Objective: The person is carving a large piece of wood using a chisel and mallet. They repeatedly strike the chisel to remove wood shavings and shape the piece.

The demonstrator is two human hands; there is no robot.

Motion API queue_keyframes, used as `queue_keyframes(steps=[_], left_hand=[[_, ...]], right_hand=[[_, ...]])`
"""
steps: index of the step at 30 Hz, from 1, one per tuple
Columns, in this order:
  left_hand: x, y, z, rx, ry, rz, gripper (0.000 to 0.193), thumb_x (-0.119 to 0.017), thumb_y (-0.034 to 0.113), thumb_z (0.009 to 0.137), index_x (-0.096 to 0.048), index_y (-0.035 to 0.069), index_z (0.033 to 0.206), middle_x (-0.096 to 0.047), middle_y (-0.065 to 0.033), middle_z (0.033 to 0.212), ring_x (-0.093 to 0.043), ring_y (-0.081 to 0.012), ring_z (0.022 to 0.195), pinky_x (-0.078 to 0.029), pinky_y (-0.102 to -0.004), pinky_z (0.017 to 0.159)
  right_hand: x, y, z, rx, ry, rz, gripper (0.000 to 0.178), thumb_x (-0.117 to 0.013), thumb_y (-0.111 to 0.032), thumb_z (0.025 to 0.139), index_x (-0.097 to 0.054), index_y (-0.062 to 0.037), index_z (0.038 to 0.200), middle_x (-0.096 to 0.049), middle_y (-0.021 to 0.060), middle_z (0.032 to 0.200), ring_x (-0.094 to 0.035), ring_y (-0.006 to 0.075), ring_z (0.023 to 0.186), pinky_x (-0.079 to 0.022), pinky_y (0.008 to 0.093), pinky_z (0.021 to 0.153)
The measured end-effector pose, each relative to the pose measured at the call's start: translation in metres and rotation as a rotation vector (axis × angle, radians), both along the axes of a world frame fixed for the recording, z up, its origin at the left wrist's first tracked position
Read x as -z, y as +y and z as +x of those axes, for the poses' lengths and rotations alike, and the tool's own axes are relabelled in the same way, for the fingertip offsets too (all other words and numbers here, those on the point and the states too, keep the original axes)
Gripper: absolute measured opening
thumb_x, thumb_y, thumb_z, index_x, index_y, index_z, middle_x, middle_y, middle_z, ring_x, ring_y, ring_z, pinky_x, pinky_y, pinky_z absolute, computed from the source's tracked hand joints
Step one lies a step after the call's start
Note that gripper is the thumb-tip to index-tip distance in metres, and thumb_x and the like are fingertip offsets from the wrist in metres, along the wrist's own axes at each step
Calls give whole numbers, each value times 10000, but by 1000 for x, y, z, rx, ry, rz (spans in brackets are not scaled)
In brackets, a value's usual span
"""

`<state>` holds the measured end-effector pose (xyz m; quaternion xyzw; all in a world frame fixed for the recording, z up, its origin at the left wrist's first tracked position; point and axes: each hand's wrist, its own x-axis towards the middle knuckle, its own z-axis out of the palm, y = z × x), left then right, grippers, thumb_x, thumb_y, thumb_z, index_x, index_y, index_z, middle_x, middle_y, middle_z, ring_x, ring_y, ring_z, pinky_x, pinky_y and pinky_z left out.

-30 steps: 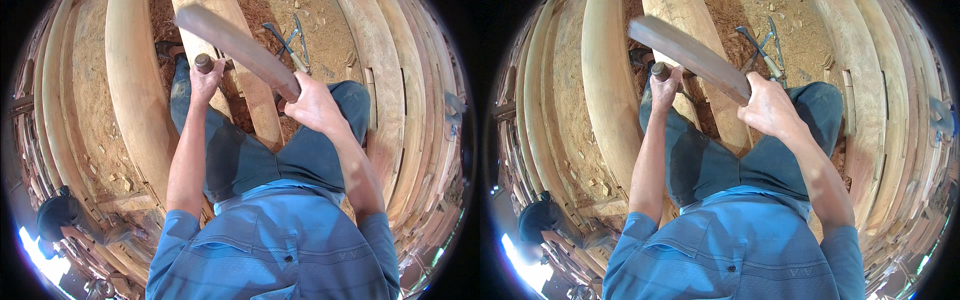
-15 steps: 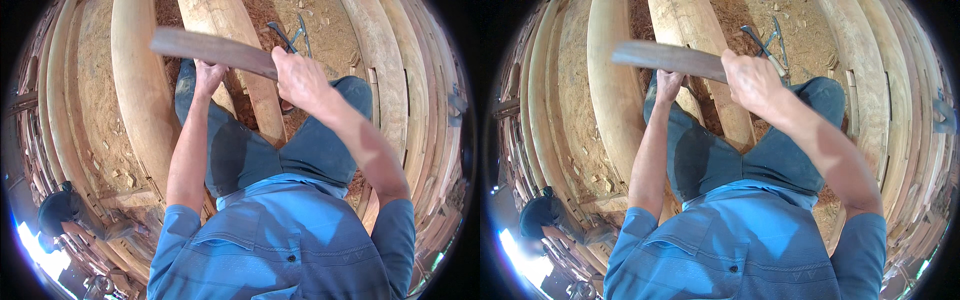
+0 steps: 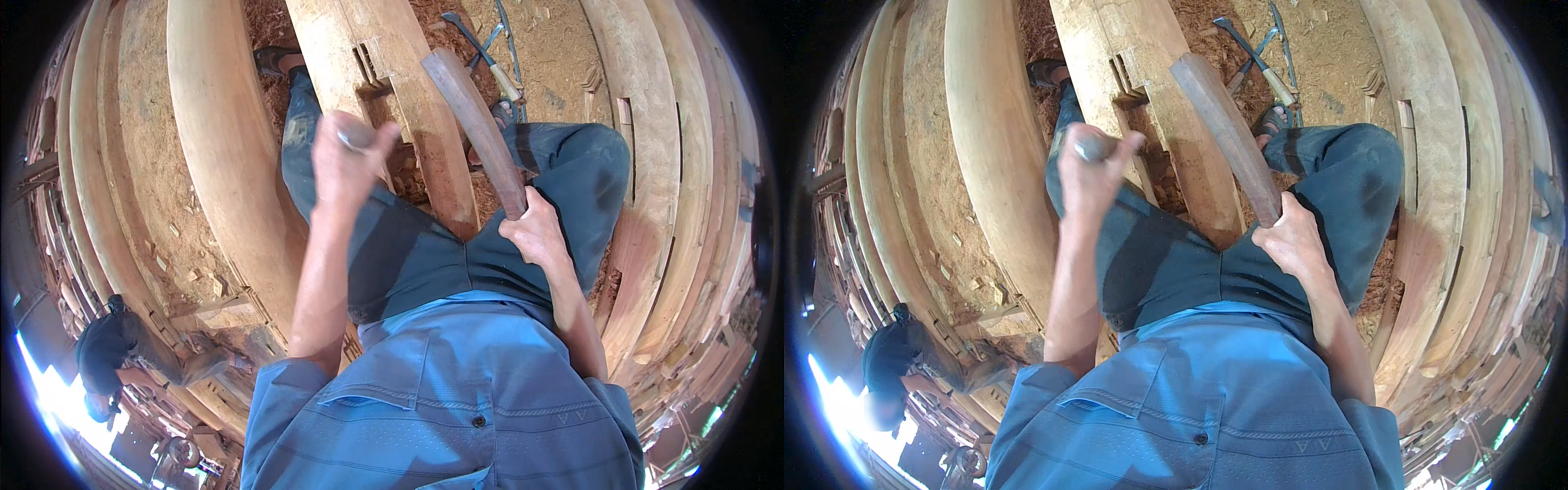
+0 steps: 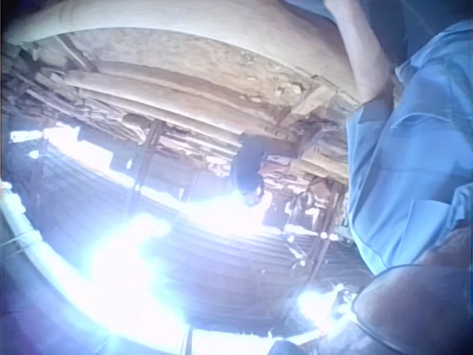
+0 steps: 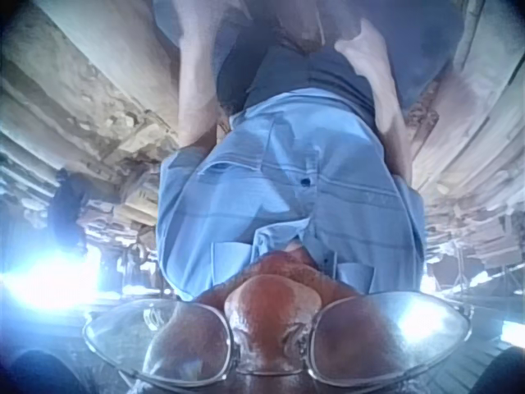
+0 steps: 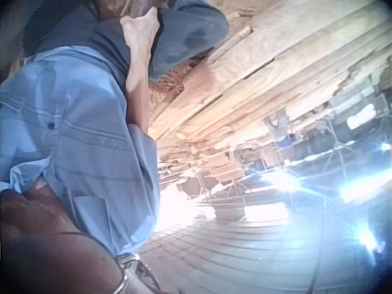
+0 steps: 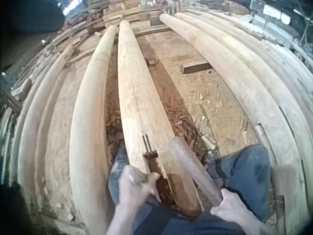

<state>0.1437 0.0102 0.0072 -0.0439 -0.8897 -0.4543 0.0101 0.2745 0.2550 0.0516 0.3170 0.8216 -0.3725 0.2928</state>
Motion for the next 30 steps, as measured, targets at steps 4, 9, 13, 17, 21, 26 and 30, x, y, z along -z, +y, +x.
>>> queue_keyframes(steps=[4, 9, 13, 17, 21, 26, 30], left_hand=[[-4, -14, -53, -136, -29, -21, 479, -872, 321, 782, -627, -25, 1005, -734, -141, 863, -690, -193, 764, -558, -348, 728], [22, -3, -76, -87, 117, 440, 208, -742, 152, 896, -593, 9, 909, -666, -66, 764, -648, -134, 694, -533, -299, 665], [34, 10, -91, -227, 127, 669, 194, -694, 87, 913, -551, 33, 793, -593, -55, 586, -566, -126, 497, -474, -279, 517], [46, 13, -103, -259, 196, 623, 225, -695, 78, 908, -537, 36, 753, -566, -46, 541, -534, -123, 443, -430, -273, 456], [60, 22, -109, -248, 257, 502, 221, -728, 96, 877, -565, 29, 744, -595, -22, 606, -555, -86, 520, -461, -265, 513], [53, 46, -104, -234, 221, 344, 170, -724, 170, 845, -650, 18, 822, -664, -63, 678, -636, -103, 666, -527, -300, 638], [57, 45, -114, -135, 31, 427, 188, -724, 187, 842, -636, 25, 802, -629, -39, 657, -577, -100, 625, -501, -306, 600]], right_hand=[[-5, 2, -6, 10, 86, -13, 452, -685, -132, 674, -552, 52, 1065, -657, 276, 934, -656, 418, 904, -503, 438, 826], [-19, 2, -16, 8, 153, -33, 439, -687, -141, 671, -550, 61, 1036, -652, 286, 913, -653, 422, 867, -502, 443, 797], [-17, 2, -15, -17, 227, 18, 369, -666, -106, 664, -555, 11, 996, -565, 96, 757, -529, 179, 592, -466, 356, 532], [-28, -3, -16, -12, 235, -7, 402, -672, -118, 664, -560, 33, 1019, -596, 161, 819, -573, 260, 708, -484, 373, 646], [-32, -5, -15, -23, 238, -20, 471, -687, -142, 664, -561, 63, 1069, -664, 293, 949, -654, 436, 899, -508, 435, 816], [-32, -5, -13, -9, 318, -11, 373, -679, -94, 666, -587, 1, 1015, -563, 43, 770, -525, 131, 661, -469, 304, 599], [-86, 2, -51, -54, 435, 16, 423, -717, -82, 667, -635, 8, 1072, -657, 75, 845, -613, 148, 786, -506, 304, 760]])
